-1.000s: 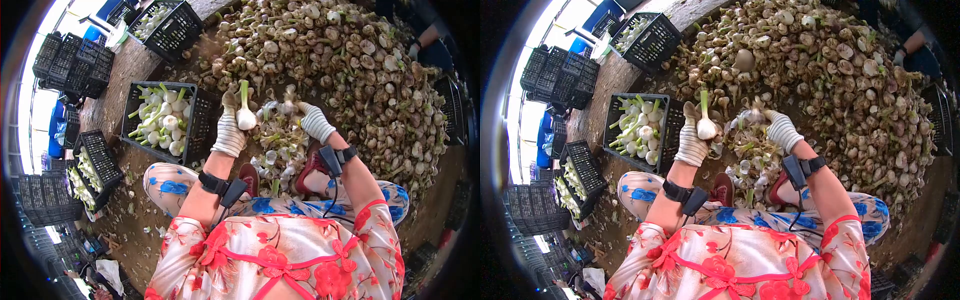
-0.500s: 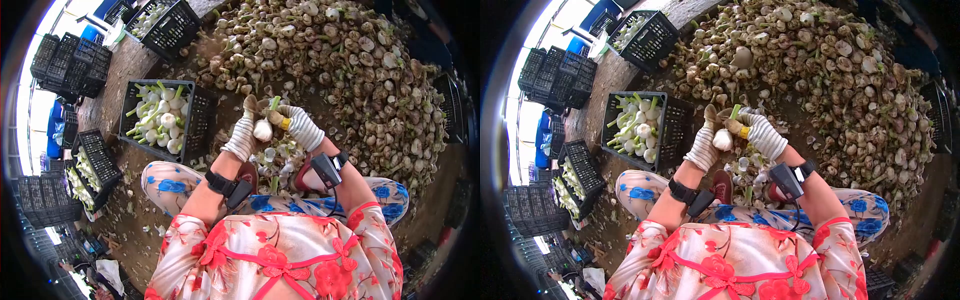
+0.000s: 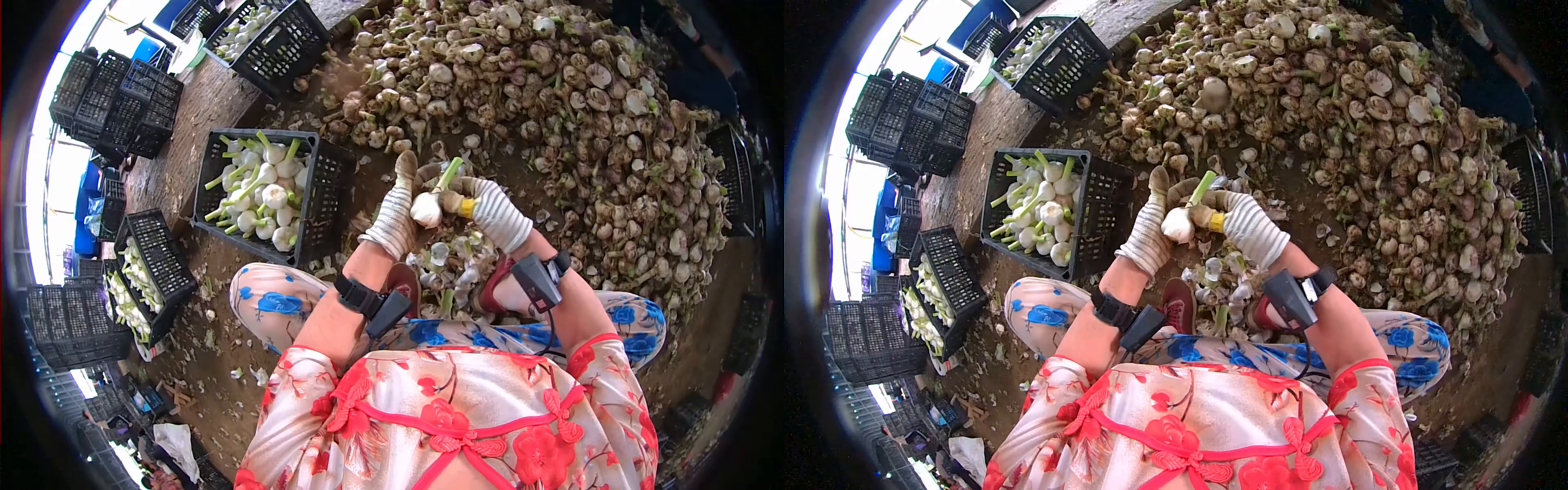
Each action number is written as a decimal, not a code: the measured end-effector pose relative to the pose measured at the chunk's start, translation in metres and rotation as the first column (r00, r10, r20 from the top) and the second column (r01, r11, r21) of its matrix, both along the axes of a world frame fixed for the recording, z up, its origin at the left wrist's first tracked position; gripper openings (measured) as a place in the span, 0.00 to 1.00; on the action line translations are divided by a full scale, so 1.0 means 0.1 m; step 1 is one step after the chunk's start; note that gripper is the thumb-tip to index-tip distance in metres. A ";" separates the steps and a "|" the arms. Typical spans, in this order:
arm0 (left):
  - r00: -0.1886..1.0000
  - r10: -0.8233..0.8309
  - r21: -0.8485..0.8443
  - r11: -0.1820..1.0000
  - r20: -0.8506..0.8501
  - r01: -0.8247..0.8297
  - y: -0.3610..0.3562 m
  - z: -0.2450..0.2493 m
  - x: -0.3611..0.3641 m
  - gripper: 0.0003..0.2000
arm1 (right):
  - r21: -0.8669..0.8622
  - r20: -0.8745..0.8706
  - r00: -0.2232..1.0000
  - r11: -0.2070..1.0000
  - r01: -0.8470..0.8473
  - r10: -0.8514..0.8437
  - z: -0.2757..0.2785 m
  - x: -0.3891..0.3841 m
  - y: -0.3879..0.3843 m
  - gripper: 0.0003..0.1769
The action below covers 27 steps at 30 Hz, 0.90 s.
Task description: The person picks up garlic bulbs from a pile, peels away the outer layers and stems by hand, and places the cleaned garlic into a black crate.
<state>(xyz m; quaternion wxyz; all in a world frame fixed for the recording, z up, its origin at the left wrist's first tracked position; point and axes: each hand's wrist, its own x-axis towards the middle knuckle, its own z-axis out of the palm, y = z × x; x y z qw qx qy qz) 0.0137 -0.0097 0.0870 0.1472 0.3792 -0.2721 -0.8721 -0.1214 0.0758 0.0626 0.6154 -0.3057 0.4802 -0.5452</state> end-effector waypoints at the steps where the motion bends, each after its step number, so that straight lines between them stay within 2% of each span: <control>1: 0.998 -0.011 -0.054 0.998 0.060 0.014 0.01 0.04 0.00 0.34 | -0.040 -0.072 0.997 0.999 0.031 -0.033 -0.03 0.02 -0.02 0.17; 2: 0.998 -0.014 -0.057 0.998 0.058 0.017 0.03 0.03 0.01 0.34 | -0.042 -0.074 0.997 0.999 0.034 -0.037 -0.08 0.02 -0.03 0.17; 4: 0.989 0.085 -0.325 0.938 -0.124 -0.121 0.04 -0.09 0.04 0.33 | -0.043 0.015 0.977 0.976 0.214 -0.214 -0.15 0.00 -0.07 0.16; 5: 0.995 0.034 -0.626 0.775 -0.091 -0.084 0.03 -0.08 -0.01 0.31 | 0.011 0.108 0.948 0.954 0.301 -0.300 -0.09 0.03 -0.09 0.13; 6: 0.994 0.098 -0.798 0.596 -0.041 -0.091 0.19 0.00 -0.02 0.28 | 0.011 0.111 0.947 0.953 0.301 -0.301 -0.04 0.06 -0.08 0.13; 8: 0.985 0.109 -0.612 0.773 -0.133 -0.169 0.18 -0.06 0.04 0.26 | -0.063 0.106 0.944 0.946 0.318 -0.311 0.09 0.11 -0.07 0.11; 9: 0.981 0.151 -0.530 0.825 -0.125 -0.195 0.15 -0.05 0.04 0.23 | -0.067 -0.149 0.939 0.951 0.302 -0.309 0.19 0.11 -0.07 0.11; 10: 0.975 0.191 -0.441 0.870 -0.112 -0.221 0.12 -0.04 0.05 0.20 | -0.068 -0.149 0.939 0.950 0.303 -0.310 0.07 0.07 -0.10 0.11; 11: 0.993 0.101 -0.531 0.839 -0.062 -0.119 0.13 -0.02 0.07 0.18 | -0.206 -0.407 0.846 0.937 0.284 -0.345 0.01 0.02 -0.16 0.11; 12: 0.993 0.099 -0.532 0.839 -0.064 -0.118 0.13 0.01 0.08 0.18 | -0.330 -0.624 0.678 0.918 0.221 -0.388 -0.04 -0.01 -0.20 0.11; 14: 0.979 0.022 -0.293 0.953 -0.203 -0.081 0.13 0.07 0.07 0.20 | -0.344 -0.559 0.714 0.902 0.262 -0.421 -0.05 -0.03 -0.18 0.11; 15: 0.971 0.053 -0.222 0.969 -0.232 -0.106 0.10 0.01 0.04 0.25 | -0.319 -0.533 0.747 0.912 0.259 -0.398 -0.04 -0.04 -0.18 0.11; 16: 0.971 0.054 -0.223 0.969 -0.233 -0.107 0.08 0.01 0.04 0.25 | -0.294 -0.505 0.778 0.922 0.253 -0.374 -0.02 -0.03 -0.19 0.11; 17: 0.967 0.072 -0.119 0.988 -0.245 -0.103 0.06 0.06 0.03 0.27 | -0.202 -0.267 0.916 0.947 0.251 -0.299 0.12 -0.02 -0.14 0.13; 18: 0.963 0.092 -0.013 0.995 -0.254 -0.098 0.06 0.12 0.02 0.28 | -0.201 -0.268 0.917 0.948 0.246 -0.295 0.17 -0.01 -0.12 0.13; 19: 0.969 0.101 -0.041 0.993 -0.227 -0.114 0.11 0.19 0.01 0.34 | -0.205 -0.045 0.959 0.943 0.264 -0.278 0.20 0.00 -0.10 0.15; 20: 0.969 0.106 -0.039 0.992 -0.225 -0.118 0.11 0.18 0.04 0.34 | -0.201 0.181 0.952 0.938 0.283 -0.248 0.21 0.01 -0.09 0.17; 22: 0.963 -0.121 -0.192 0.978 -0.241 0.075 0.09 0.12 0.07 0.29 | -0.178 0.150 0.961 0.950 0.258 -0.233 0.19 0.04 -0.04 0.17; 23: 0.969 -0.103 -0.296 0.955 -0.226 0.032 0.00 -0.19 0.06 0.31 | -0.160 0.115 0.969 0.959 0.233 -0.217 0.20 0.03 -0.02 0.17; 24: 0.968 -0.108 -0.297 0.954 -0.227 0.036 0.03 -0.17 0.03 0.31 | -0.142 0.081 0.977 0.968 0.208 -0.198 0.20 0.02 -0.01 0.17; 25: 0.981 -0.043 -0.560 0.825 -0.187 -0.071 0.10 -0.16 0.00 0.34 | -0.165 0.011 0.967 0.954 0.252 -0.253 0.06 0.03 -0.04 0.15; 26: 0.986 0.037 -0.775 0.614 -0.165 -0.153 0.15 -0.15 -0.01 0.39 | -0.163 0.014 0.969 0.955 0.247 -0.248 0.08 0.03 -0.03 0.15; 27: 0.973 0.133 -0.818 0.528 -0.188 -0.230 0.13 -0.16 -0.03 0.34 | -0.185 -0.031 0.953 0.938 0.292 -0.303 0.11 0.03 -0.03 0.14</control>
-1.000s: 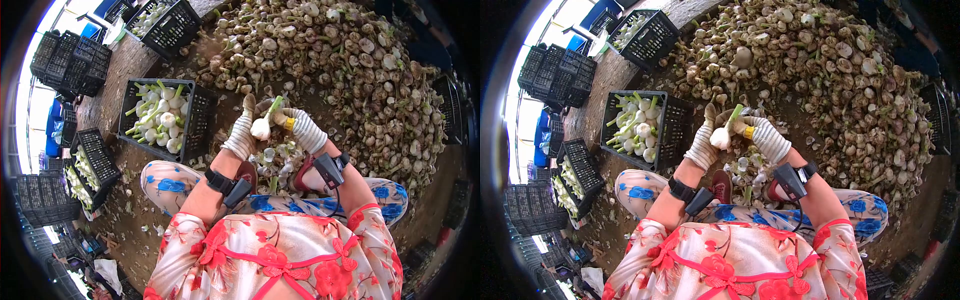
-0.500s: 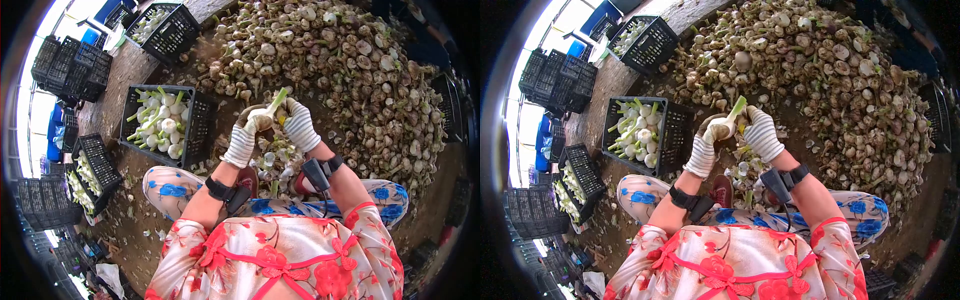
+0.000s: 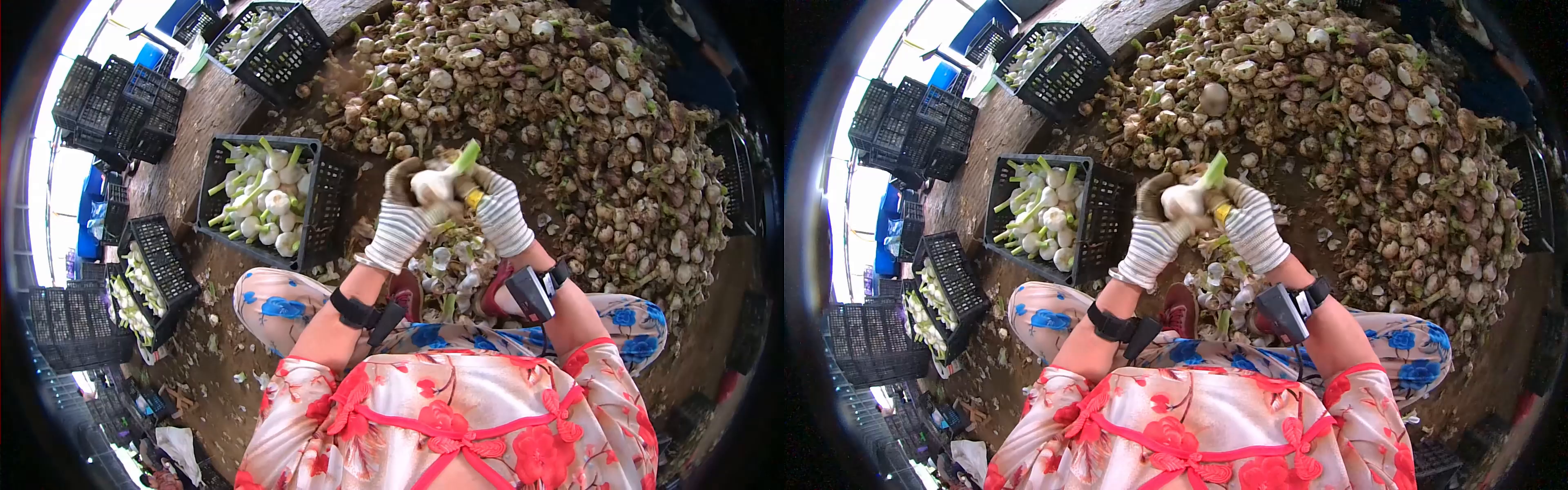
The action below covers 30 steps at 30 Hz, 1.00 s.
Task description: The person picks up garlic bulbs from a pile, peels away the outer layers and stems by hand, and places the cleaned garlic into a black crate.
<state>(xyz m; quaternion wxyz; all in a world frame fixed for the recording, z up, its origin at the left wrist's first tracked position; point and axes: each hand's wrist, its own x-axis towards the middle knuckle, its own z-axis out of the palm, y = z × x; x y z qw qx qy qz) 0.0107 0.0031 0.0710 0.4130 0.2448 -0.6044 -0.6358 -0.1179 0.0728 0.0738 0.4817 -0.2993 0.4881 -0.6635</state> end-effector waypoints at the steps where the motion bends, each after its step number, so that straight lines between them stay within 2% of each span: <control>1: 0.978 0.186 -0.058 0.982 0.099 -0.181 -0.07 -0.04 0.03 0.27 | -0.010 -0.050 0.997 0.998 0.062 -0.062 0.02 0.00 0.00 0.13; 2: 0.977 0.175 0.150 0.970 0.124 -0.193 -0.12 0.02 0.04 0.25 | -0.048 -0.133 0.986 0.994 0.095 -0.101 -0.06 -0.01 -0.03 0.13; 3: 0.977 0.160 0.350 0.915 0.143 -0.201 -0.16 0.13 0.04 0.23 | -0.049 -0.135 0.986 0.994 0.096 -0.101 -0.05 0.01 -0.02 0.13; 4: 0.987 0.061 0.518 0.845 0.149 -0.131 -0.19 0.25 0.04 0.22 | -0.028 -0.178 0.976 0.992 0.121 -0.124 -0.02 0.06 -0.02 0.14; 5: 0.987 0.061 0.518 0.846 0.146 -0.128 -0.18 0.22 0.03 0.22 | -0.009 -0.222 0.964 0.989 0.146 -0.144 0.01 0.08 -0.03 0.14; 7: 0.998 -0.013 0.286 0.958 -0.063 0.030 -0.13 0.13 0.01 0.22 | -0.060 -0.209 0.963 0.985 0.163 -0.172 0.04 0.08 -0.04 0.15; 8: 0.989 -0.036 0.221 0.973 -0.146 0.068 -0.08 0.15 -0.01 0.22 | -0.032 -0.185 0.976 0.993 0.115 -0.119 0.06 0.08 -0.02 0.15; 9: 0.989 -0.035 0.226 0.972 -0.142 0.066 -0.12 0.09 0.03 0.22 | -0.004 -0.156 0.986 0.998 0.064 -0.064 0.07 0.09 0.00 0.15; 10: 0.995 -0.061 0.135 0.988 -0.081 0.072 -0.20 0.00 0.07 0.23 | 0.030 -0.301 0.953 0.999 0.041 -0.030 0.10 0.08 0.03 0.15; 11: 0.996 -0.083 0.041 0.996 -0.020 0.083 -0.24 0.02 0.07 0.24 | 0.031 -0.302 0.953 0.999 0.040 -0.029 0.11 0.04 0.03 0.15; 12: 0.992 -0.124 0.195 0.972 -0.031 0.128 -0.22 0.04 0.09 0.24 | -0.035 -0.335 0.941 0.999 0.029 -0.039 0.13 -0.01 0.03 0.16; 13: 0.993 -0.116 0.195 0.973 -0.035 0.121 -0.22 0.07 0.10 0.24 | -0.102 -0.367 0.929 0.995 0.011 -0.048 0.15 -0.07 0.01 0.16; 14: 0.989 -0.146 0.251 0.957 -0.022 0.147 -0.20 0.12 0.12 0.23 | 0.062 -0.307 0.951 0.997 0.052 -0.030 0.16 -0.13 0.01 0.17; 15: 0.983 -0.181 0.306 0.936 -0.010 0.176 -0.18 0.17 0.13 0.23 | -0.020 -0.386 0.920 0.998 0.063 -0.066 0.07 -0.20 -0.04 0.18; 17: 0.981 -0.192 0.369 0.911 -0.020 0.186 -0.10 0.21 0.14 0.23 | -0.042 -0.516 0.850 0.994 0.099 -0.107 0.01 -0.29 -0.13 0.19; 19: 0.950 -0.257 0.561 0.766 -0.179 0.314 -0.05 0.23 0.17 0.23 | -0.067 -0.559 0.821 0.993 0.097 -0.118 -0.02 -0.31 -0.22 0.19; 21: 0.947 -0.237 0.570 0.757 -0.217 0.319 -0.02 0.24 0.14 0.25 | -0.092 -0.602 0.788 0.992 0.087 -0.125 -0.14 -0.35 -0.28 0.19; 23: 0.881 -0.335 0.556 0.685 -0.333 0.471 -0.04 0.28 0.17 0.26 | 0.006 -0.593 0.800 0.994 0.113 -0.088 -0.26 -0.36 -0.33 0.17; 24: 0.883 -0.341 0.542 0.699 -0.323 0.468 -0.04 0.29 0.17 0.28 | 0.173 -0.502 0.864 0.975 0.142 -0.037 -0.20 -0.34 -0.28 0.15; 25: 0.886 -0.337 0.543 0.701 -0.320 0.463 -0.07 0.28 0.19 0.28 | 0.173 -0.499 0.866 0.975 0.137 -0.033 -0.21 -0.33 -0.24 0.15; 26: 0.882 -0.335 0.592 0.654 -0.331 0.471 -0.13 0.24 0.23 0.29 | 0.168 -0.189 0.982 0.986 0.006 0.027 -0.18 -0.33 -0.20 0.16; 27: 0.876 -0.336 0.637 0.602 -0.344 0.481 -0.18 0.19 0.25 0.30 | 0.123 0.137 0.986 0.986 -0.112 0.095 -0.14 -0.32 -0.16 0.17; 28: 0.861 -0.286 0.692 0.512 -0.421 0.509 -0.20 0.09 0.28 0.31 | -0.018 0.339 0.924 0.984 -0.180 0.175 -0.11 -0.29 -0.10 0.20; 29: 0.860 -0.290 0.697 0.504 -0.420 0.511 -0.17 0.16 0.25 0.31 | -0.012 0.343 0.925 0.985 -0.171 0.165 0.02 -0.23 -0.07 0.20; 30: 0.864 -0.337 0.651 0.569 -0.374 0.503 -0.14 0.30 0.21 0.32 | -0.062 0.369 0.913 0.984 -0.164 0.175 0.14 -0.18 -0.05 0.22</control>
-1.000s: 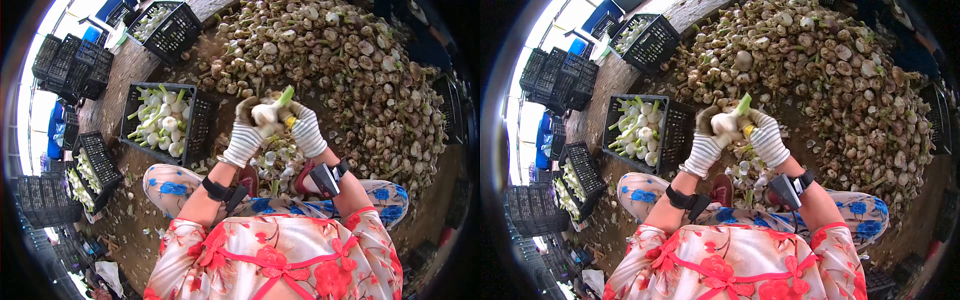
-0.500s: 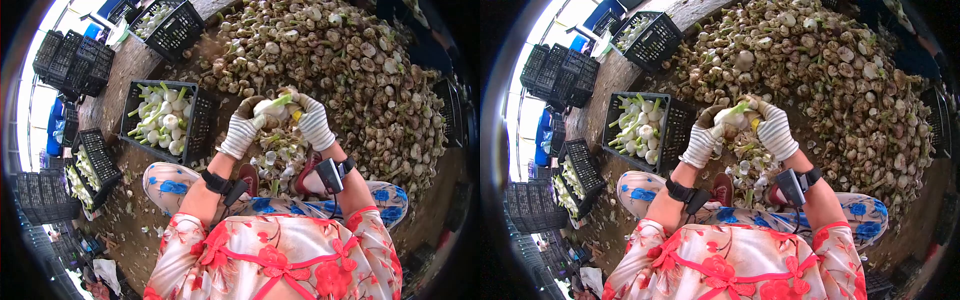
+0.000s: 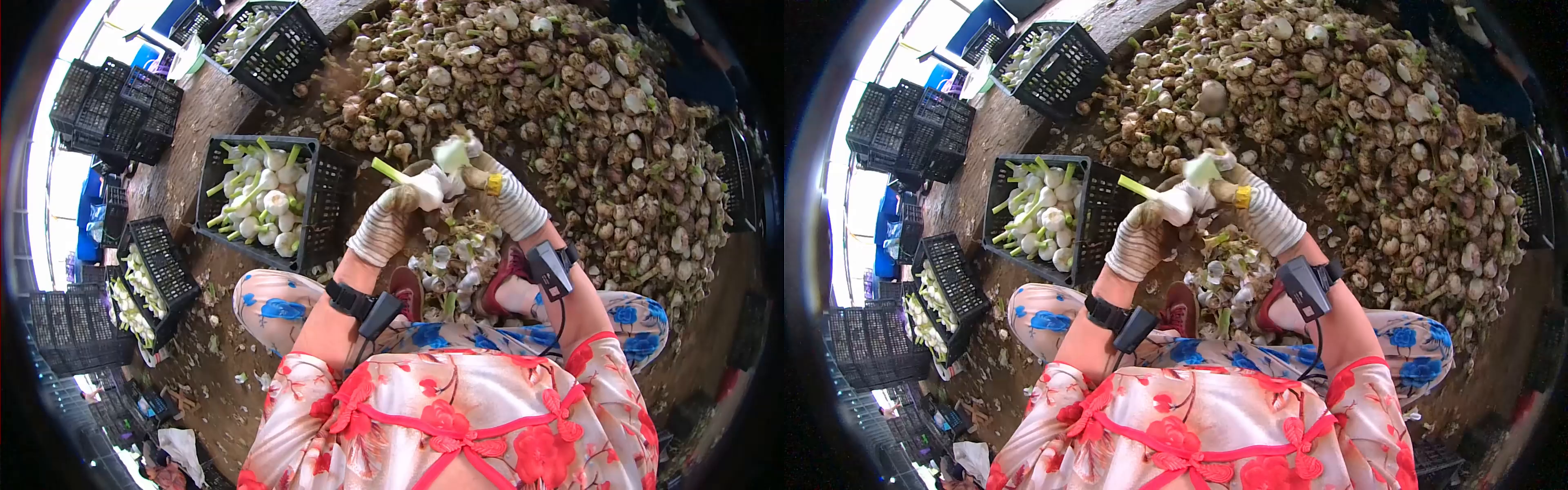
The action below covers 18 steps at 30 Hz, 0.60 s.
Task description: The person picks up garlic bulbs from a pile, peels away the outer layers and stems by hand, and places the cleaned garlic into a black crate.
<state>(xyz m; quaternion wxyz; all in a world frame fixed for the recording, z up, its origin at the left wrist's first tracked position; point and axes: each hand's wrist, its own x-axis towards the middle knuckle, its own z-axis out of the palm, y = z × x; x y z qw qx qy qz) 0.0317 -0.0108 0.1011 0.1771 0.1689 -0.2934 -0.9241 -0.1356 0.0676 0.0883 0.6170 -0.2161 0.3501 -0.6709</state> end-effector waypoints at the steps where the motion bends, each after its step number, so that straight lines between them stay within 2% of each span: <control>1: 1.000 -0.003 -0.105 0.994 0.014 0.005 0.02 0.08 -0.03 0.33 | -0.047 0.034 0.999 0.999 0.004 -0.002 0.06 0.05 -0.01 0.24; 2: 0.998 0.009 -0.214 0.977 0.067 0.005 0.00 -0.04 -0.03 0.33 | -0.082 -0.060 0.998 0.997 0.000 -0.005 0.04 0.09 -0.05 0.24; 3: 0.998 0.013 -0.217 0.976 0.067 0.002 -0.03 -0.18 -0.02 0.33 | 0.047 -0.184 0.972 0.989 -0.140 0.147 0.00 0.05 -0.03 0.23; 5: 0.973 0.127 -0.192 0.977 0.194 -0.089 -0.08 -0.31 -0.02 0.32 | 0.057 -0.145 0.987 0.997 -0.058 0.066 -0.07 0.11 -0.07 0.21; 6: 0.951 0.206 -0.209 0.965 0.231 -0.158 -0.05 -0.24 -0.06 0.25 | 0.056 -0.143 0.987 0.997 -0.060 0.067 -0.13 0.11 -0.09 0.21; 7: 0.950 0.208 -0.209 0.965 0.233 -0.160 -0.09 -0.28 -0.06 0.25 | 0.051 -0.116 0.993 0.999 -0.019 0.024 -0.21 0.12 -0.12 0.19; 9: 0.849 0.362 -0.123 0.932 0.384 -0.341 -0.21 -0.35 -0.09 0.18 | 0.045 -0.086 0.996 0.999 0.019 -0.015 -0.41 0.12 -0.14 0.18; 10: 0.825 0.402 -0.042 0.906 0.397 -0.421 -0.24 -0.34 -0.09 0.12 | 0.130 -0.223 0.975 0.991 0.016 0.014 -0.54 0.07 -0.12 0.18; 11: 0.826 0.403 -0.045 0.906 0.394 -0.421 -0.22 -0.26 -0.10 0.12 | 0.212 -0.354 0.934 0.977 0.027 0.051 -0.72 0.01 -0.10 0.17; 12: 0.815 0.444 -0.010 0.880 0.373 -0.475 -0.19 -0.16 -0.10 0.13 | 0.217 -0.632 0.767 0.975 0.042 0.108 -1.26 -0.05 -0.07 0.17; 13: 0.799 0.486 0.026 0.849 0.353 -0.528 -0.17 -0.11 -0.09 0.13 | 0.215 -0.841 0.517 0.975 0.057 0.155 -1.68 -0.08 -0.02 0.18; 15: 0.831 0.470 0.063 0.859 0.297 -0.508 -0.25 -0.21 -0.06 0.15 | 0.404 -0.848 0.348 0.913 -0.062 0.399 -1.34 -0.08 0.20 0.21; 16: 0.859 0.429 0.181 0.855 0.279 -0.486 -0.28 -0.27 -0.04 0.16 | 0.460 -0.813 0.368 0.885 -0.068 0.451 -1.34 -0.05 0.20 0.22; 17: 0.885 0.390 0.297 0.840 0.253 -0.455 -0.29 -0.31 -0.01 0.17 | 0.462 -0.811 0.365 0.883 -0.081 0.458 -1.36 -0.06 0.25 0.22; 18: 0.901 0.357 0.305 0.854 0.245 -0.422 -0.29 -0.34 0.03 0.17 | 0.373 -0.841 0.392 0.925 -0.076 0.372 -1.35 -0.10 0.28 0.20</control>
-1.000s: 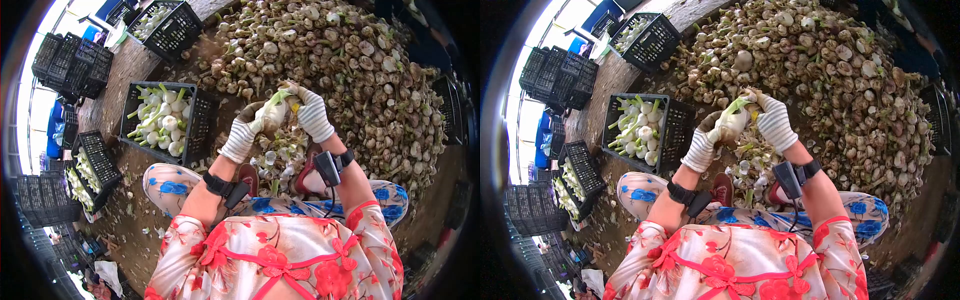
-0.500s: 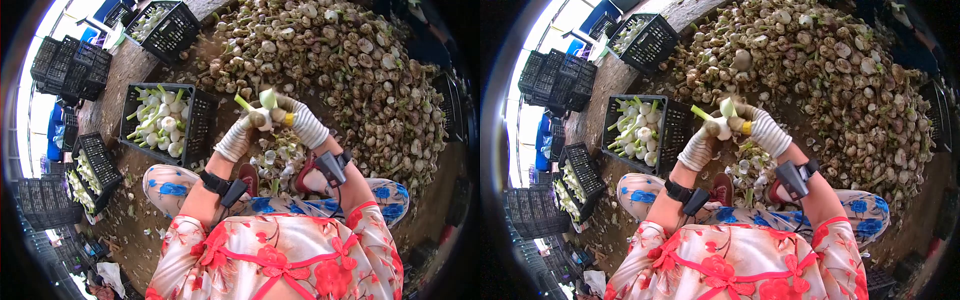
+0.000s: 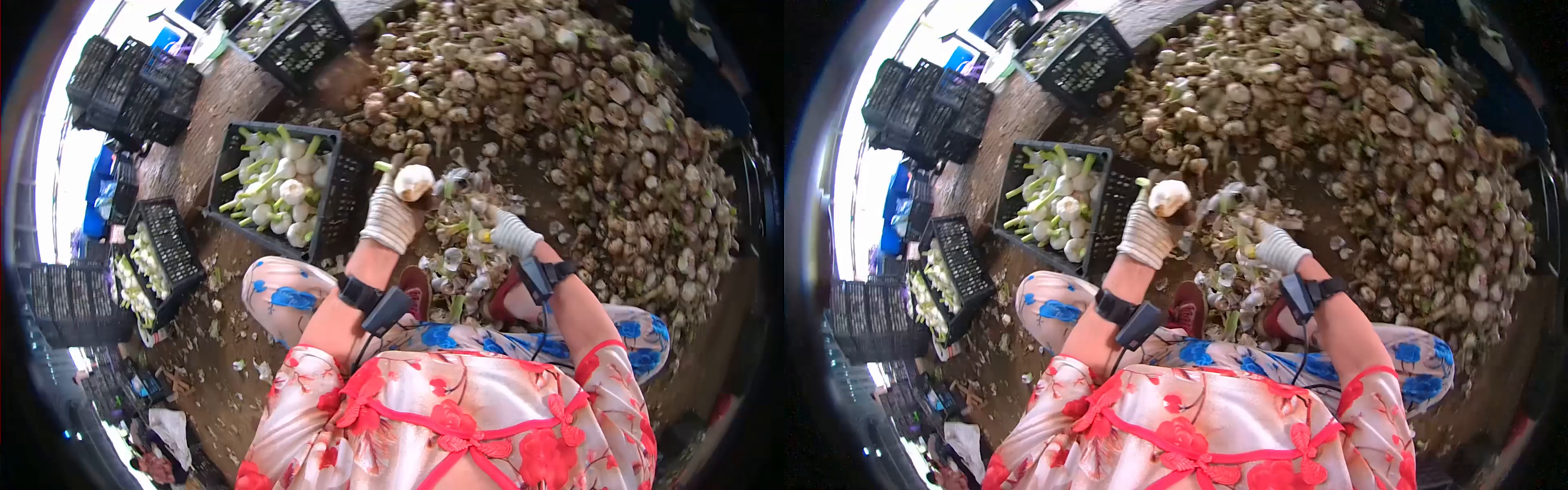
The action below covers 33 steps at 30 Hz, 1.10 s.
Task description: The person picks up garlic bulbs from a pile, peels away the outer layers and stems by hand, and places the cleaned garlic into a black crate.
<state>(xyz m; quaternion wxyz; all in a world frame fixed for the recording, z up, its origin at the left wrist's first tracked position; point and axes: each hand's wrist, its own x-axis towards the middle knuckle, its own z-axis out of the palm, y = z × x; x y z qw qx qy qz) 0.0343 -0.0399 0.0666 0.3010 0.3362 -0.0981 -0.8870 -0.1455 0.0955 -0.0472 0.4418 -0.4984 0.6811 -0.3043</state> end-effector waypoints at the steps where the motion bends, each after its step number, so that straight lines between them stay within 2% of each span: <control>1: 1.000 0.029 0.026 0.999 0.002 -0.029 0.01 -0.02 0.04 0.17 | -0.103 0.030 1.000 0.995 0.011 -0.008 0.00 0.00 -0.05 0.19; 2: 1.000 0.022 0.030 0.999 0.009 -0.022 0.02 -0.07 0.06 0.16 | 0.038 0.024 0.997 0.996 0.076 -0.077 0.25 0.00 -0.13 0.18; 3: 1.000 0.014 0.034 0.999 0.013 -0.014 0.03 -0.09 0.06 0.15 | 0.014 -0.110 0.992 0.998 0.064 -0.062 0.23 -0.07 -0.19 0.19; 4: 0.992 0.126 0.077 0.989 0.015 -0.127 0.02 -0.12 0.04 0.13 | -0.066 -0.026 0.994 0.993 0.100 -0.102 0.15 -0.11 -0.23 0.19; 5: 0.990 0.131 0.086 0.987 0.057 -0.136 -0.03 -0.23 0.10 0.12 | -0.136 0.063 0.988 0.980 0.147 -0.139 0.07 -0.11 -0.22 0.19; 6: 0.978 0.175 0.049 0.982 0.111 -0.181 -0.04 -0.17 0.16 0.11 | -0.147 0.065 0.991 0.981 0.129 -0.121 0.08 -0.11 -0.23 0.19; 7: 0.962 0.216 0.013 0.975 0.165 -0.221 -0.05 -0.12 0.21 0.11 | -0.243 0.048 0.993 0.963 0.119 -0.111 0.08 -0.09 -0.21 0.18; 8: 0.964 0.200 0.026 0.978 0.176 -0.208 -0.10 -0.06 0.29 0.11 | -0.336 0.030 0.994 0.935 0.112 -0.108 0.07 -0.10 -0.19 0.16; 9: 0.966 0.182 0.042 0.980 0.185 -0.192 -0.16 0.00 0.36 0.11 | -0.341 0.028 0.994 0.934 0.105 -0.101 0.03 -0.14 -0.18 0.16; 11: 0.939 0.246 0.067 0.961 0.240 -0.269 -0.25 -0.05 0.48 0.11 | -0.006 0.135 0.982 0.991 0.132 -0.130 -0.08 -0.21 -0.16 0.14; 12: 0.927 0.258 0.027 0.961 0.272 -0.276 -0.27 -0.09 0.54 0.11 | 0.086 0.152 0.975 0.984 0.153 -0.165 0.03 -0.18 -0.16 0.14; 13: 0.914 0.271 -0.015 0.960 0.302 -0.280 -0.28 -0.13 0.58 0.11 | 0.079 -0.153 0.988 0.996 0.027 -0.015 -0.08 -0.23 -0.19 0.18; 15: 0.925 0.200 0.010 0.977 0.323 -0.214 -0.29 -0.33 0.63 0.10 | 0.039 0.079 0.995 0.998 0.057 -0.060 -0.32 -0.20 -0.15 0.20; 17: 0.923 0.245 -0.014 0.968 0.297 -0.252 -0.45 -0.23 0.55 0.08 | -0.016 -0.044 0.999 1.000 0.001 -0.002 -0.35 -0.17 -0.12 0.20; 18: 0.914 0.288 -0.014 0.955 0.287 -0.296 -0.55 -0.20 0.53 0.07 | 0.045 0.002 1.000 0.999 0.006 -0.006 -0.28 -0.15 -0.10 0.21; 19: 0.945 0.188 -0.272 0.926 -0.266 -0.261 -1.04 -0.21 0.67 0.11 | 0.112 0.132 0.989 0.992 0.052 -0.067 -0.21 -0.12 -0.09 0.23; 20: 0.907 0.323 -0.373 0.833 -0.272 -0.408 -1.35 0.21 0.59 0.14 | 0.190 0.076 0.996 0.981 0.035 -0.051 -0.07 -0.12 -0.11 0.23; 21: 0.877 0.464 -0.512 0.727 -0.127 -0.458 -1.46 0.75 0.58 0.24 | 0.269 0.021 0.999 0.963 0.021 -0.028 0.04 -0.14 -0.13 0.24; 22: 0.829 0.555 -0.427 0.735 -0.069 -0.527 -1.47 1.14 0.54 0.35 | 0.276 0.017 0.999 0.961 0.029 -0.035 0.07 -0.14 -0.11 0.24; 23: 0.872 0.475 -0.449 0.758 -0.117 -0.473 -1.59 1.20 0.58 0.40 | 0.250 -0.037 0.999 0.968 0.032 -0.024 0.08 -0.14 -0.10 0.24; 24: 0.872 0.487 -0.470 0.760 -0.048 -0.450 -1.58 1.18 0.57 0.39 | 0.215 -0.092 0.996 0.976 0.033 -0.013 0.09 -0.15 -0.13 0.25; 25: 0.867 0.497 -0.490 0.763 0.025 -0.423 -1.54 1.10 0.57 0.39 | 0.119 -0.104 0.994 0.993 -0.006 0.019 -0.26 -0.23 -0.12 0.25; 26: 0.869 0.494 -0.490 0.764 0.025 -0.420 -1.49 0.98 0.57 0.39 | 0.106 -0.051 0.999 0.994 -0.002 0.008 -0.16 -0.21 -0.13 0.25; 27: 0.888 0.460 -0.412 0.812 0.017 -0.413 -1.46 0.79 0.57 0.31 | 0.097 0.003 1.000 0.995 0.006 -0.007 -0.05 -0.20 -0.15 0.24; 28: 0.906 0.422 -0.325 0.859 0.010 -0.396 -1.44 0.60 0.56 0.24 | 0.105 -0.035 0.999 0.994 0.022 -0.019 -0.14 -0.22 -0.17 0.23; 29: 0.913 0.408 -0.306 0.872 0.020 -0.382 -1.44 0.39 0.57 0.24 | 0.122 -0.074 0.997 0.992 0.041 -0.032 -0.24 -0.27 -0.15 0.23; 30: 0.957 0.289 -0.275 0.920 -0.003 -0.279 -1.42 0.19 0.59 0.17 | 0.209 -0.169 0.985 0.975 0.074 -0.038 -0.03 -0.24 -0.21 0.23; 31: 0.985 0.167 -0.242 0.955 -0.037 -0.171 -1.37 -0.02 0.57 0.10 | 0.155 -0.184 0.981 0.984 0.084 -0.055 0.01 -0.25 -0.21 0.22; 33: 0.924 0.271 -0.146 0.960 0.269 -0.239 -1.11 0.10 0.35 0.03 | 0.201 -0.328 0.945 0.977 0.066 0.003 -0.23 -0.34 -0.31 0.21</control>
